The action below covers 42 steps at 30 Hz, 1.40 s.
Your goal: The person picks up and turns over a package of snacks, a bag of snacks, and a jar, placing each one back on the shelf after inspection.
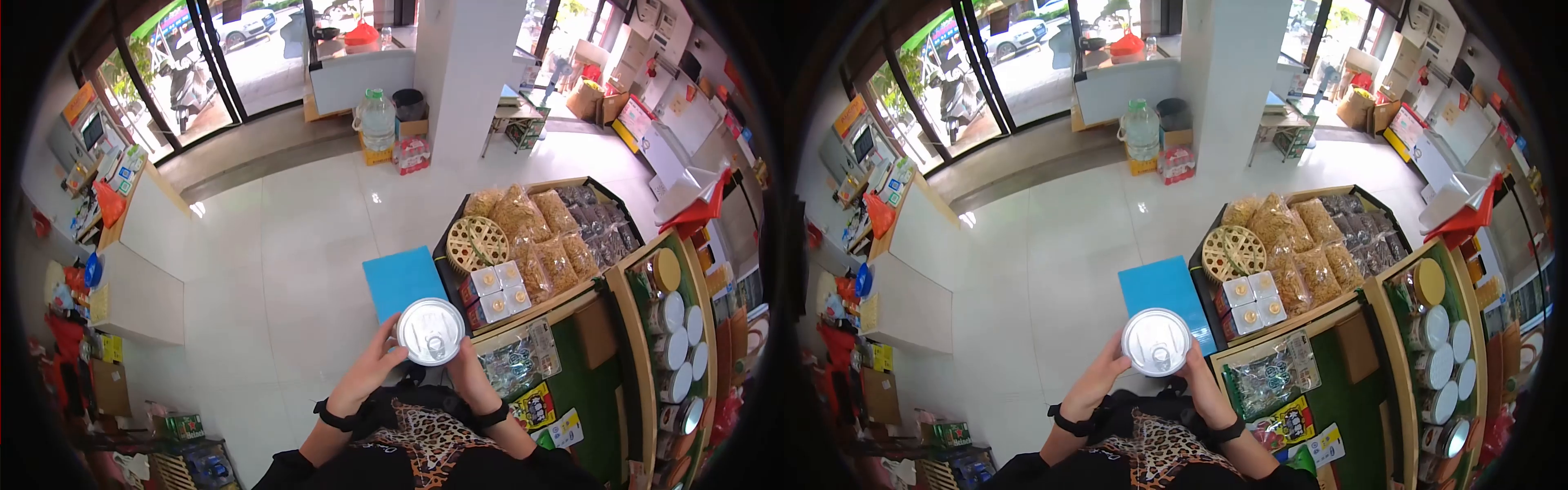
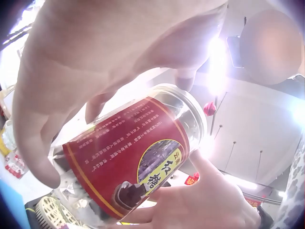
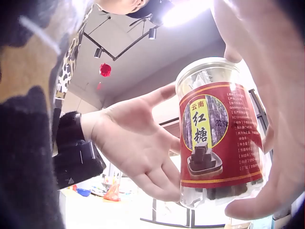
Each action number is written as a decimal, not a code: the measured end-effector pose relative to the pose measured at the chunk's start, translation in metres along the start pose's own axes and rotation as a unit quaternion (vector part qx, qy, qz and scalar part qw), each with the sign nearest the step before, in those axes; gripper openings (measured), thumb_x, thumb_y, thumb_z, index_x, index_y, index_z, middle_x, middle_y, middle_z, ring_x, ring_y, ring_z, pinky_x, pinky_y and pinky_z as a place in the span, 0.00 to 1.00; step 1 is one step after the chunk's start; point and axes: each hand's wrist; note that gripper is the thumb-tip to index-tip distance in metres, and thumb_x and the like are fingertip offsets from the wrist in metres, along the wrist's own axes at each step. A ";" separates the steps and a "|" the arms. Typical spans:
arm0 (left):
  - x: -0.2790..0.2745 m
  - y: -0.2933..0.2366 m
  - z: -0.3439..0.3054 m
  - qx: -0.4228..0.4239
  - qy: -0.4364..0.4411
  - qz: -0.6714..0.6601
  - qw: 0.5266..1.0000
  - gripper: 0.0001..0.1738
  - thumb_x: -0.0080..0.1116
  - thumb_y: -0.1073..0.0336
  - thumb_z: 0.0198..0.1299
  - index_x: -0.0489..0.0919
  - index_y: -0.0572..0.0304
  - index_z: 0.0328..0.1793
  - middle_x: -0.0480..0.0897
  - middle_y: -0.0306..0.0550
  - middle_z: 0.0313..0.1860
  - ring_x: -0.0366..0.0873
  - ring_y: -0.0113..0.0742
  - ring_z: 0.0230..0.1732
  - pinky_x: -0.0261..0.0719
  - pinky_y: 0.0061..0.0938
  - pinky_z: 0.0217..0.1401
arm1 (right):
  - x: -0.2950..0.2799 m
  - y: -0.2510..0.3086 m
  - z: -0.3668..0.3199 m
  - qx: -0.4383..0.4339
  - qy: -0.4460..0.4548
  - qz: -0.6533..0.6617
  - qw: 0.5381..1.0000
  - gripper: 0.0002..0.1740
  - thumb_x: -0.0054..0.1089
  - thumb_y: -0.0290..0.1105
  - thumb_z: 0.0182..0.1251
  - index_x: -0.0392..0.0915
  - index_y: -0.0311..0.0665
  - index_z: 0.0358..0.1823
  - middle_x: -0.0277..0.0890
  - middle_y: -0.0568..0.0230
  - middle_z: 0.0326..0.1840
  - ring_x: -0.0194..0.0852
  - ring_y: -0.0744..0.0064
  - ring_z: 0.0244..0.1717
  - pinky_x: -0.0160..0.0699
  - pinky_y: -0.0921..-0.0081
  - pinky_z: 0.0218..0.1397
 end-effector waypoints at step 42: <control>-0.165 0.148 0.383 -0.287 0.128 0.016 0.949 0.38 0.54 0.70 0.55 0.52 0.64 0.71 0.64 0.49 0.64 0.63 0.38 0.63 0.64 0.27 0.61 | -0.106 -0.117 0.310 0.130 -0.293 0.203 0.925 0.28 0.37 0.28 0.64 0.51 0.44 0.67 0.60 0.64 0.61 0.62 0.70 0.59 0.61 0.71 0.61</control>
Point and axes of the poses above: each hand's wrist, its own z-axis towards the middle knuckle, its own x-axis out of the palm, y = z × x
